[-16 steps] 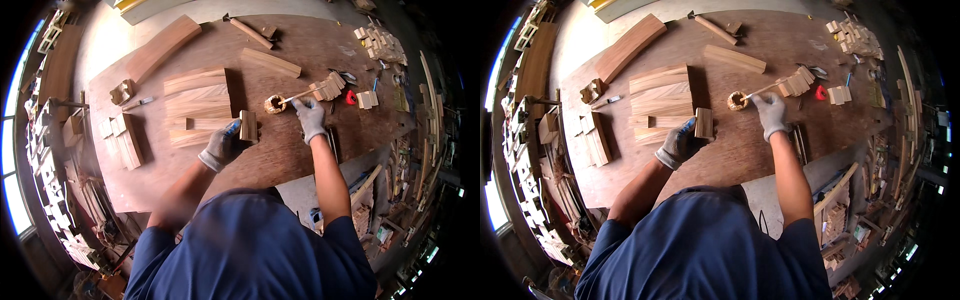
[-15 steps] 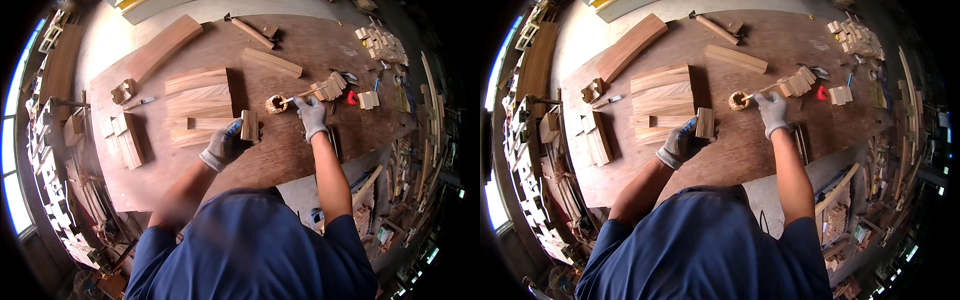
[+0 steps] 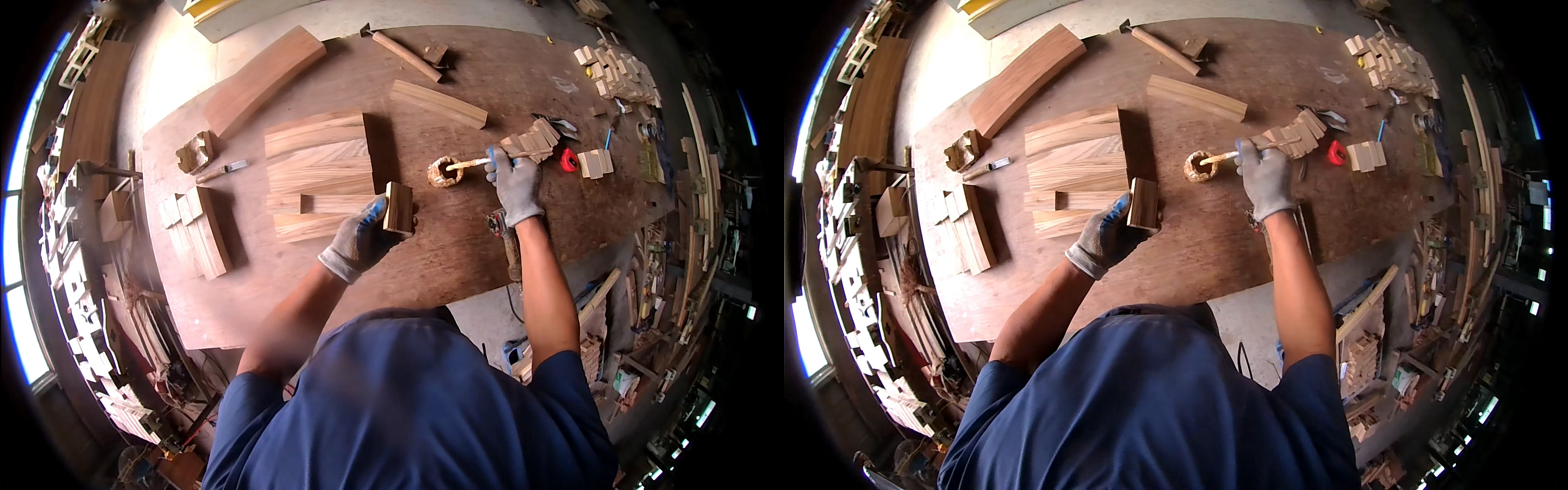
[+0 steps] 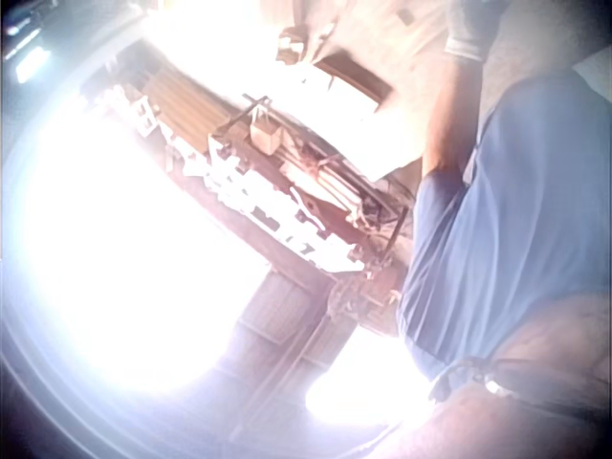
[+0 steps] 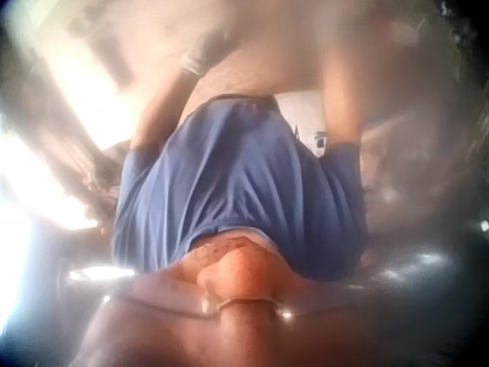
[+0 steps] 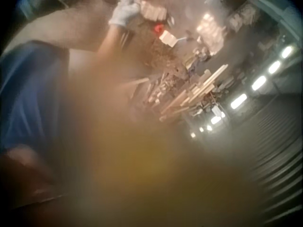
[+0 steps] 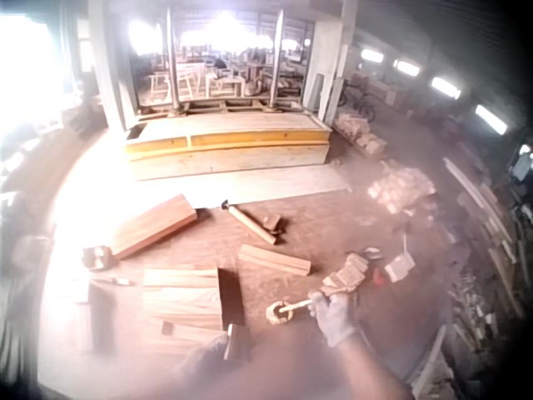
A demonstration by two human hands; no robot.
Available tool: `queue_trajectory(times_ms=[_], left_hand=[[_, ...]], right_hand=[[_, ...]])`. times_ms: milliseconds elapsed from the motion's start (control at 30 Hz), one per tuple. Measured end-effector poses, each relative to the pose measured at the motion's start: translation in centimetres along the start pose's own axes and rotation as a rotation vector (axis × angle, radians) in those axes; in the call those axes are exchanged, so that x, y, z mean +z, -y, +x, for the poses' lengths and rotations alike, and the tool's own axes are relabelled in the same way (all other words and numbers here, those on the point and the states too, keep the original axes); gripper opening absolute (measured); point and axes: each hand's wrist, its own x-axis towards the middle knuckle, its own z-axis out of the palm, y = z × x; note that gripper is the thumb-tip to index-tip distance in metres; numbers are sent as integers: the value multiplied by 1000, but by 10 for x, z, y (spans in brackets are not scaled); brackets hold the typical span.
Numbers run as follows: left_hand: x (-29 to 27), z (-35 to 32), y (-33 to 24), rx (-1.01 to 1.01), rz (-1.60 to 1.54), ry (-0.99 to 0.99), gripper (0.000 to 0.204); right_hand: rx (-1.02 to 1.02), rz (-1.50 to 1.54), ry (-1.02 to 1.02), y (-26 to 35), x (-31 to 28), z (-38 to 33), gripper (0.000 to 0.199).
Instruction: The person assembles small wooden blocks into a larger structure. They apply glue to the edges of the blocks using a brush and then use a nail gun to fasten them together. The process is repeated for multiple blocks, gradually building up the structure.
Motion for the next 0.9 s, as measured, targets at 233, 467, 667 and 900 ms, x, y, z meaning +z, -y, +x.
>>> queue_trajectory(times_ms=[233, 467, 667, 900], left_hand=[[-3, 3, 3, -1, 29, -5, 60], [0, 3, 3, -36, 27, -42, 59], [-5, 2, 1, -32, 79, -45, 56], [-6, 9, 4, -37, 56, -7, 63]], right_hand=[[5, -22, -7, -9, 3, -5, 29], [-41, -119, 77, -49, 26, -1, 31], [145, 146, -93, -10, -1, -9, 33], [245, 271, -154, -28, -9, -14, 32]])
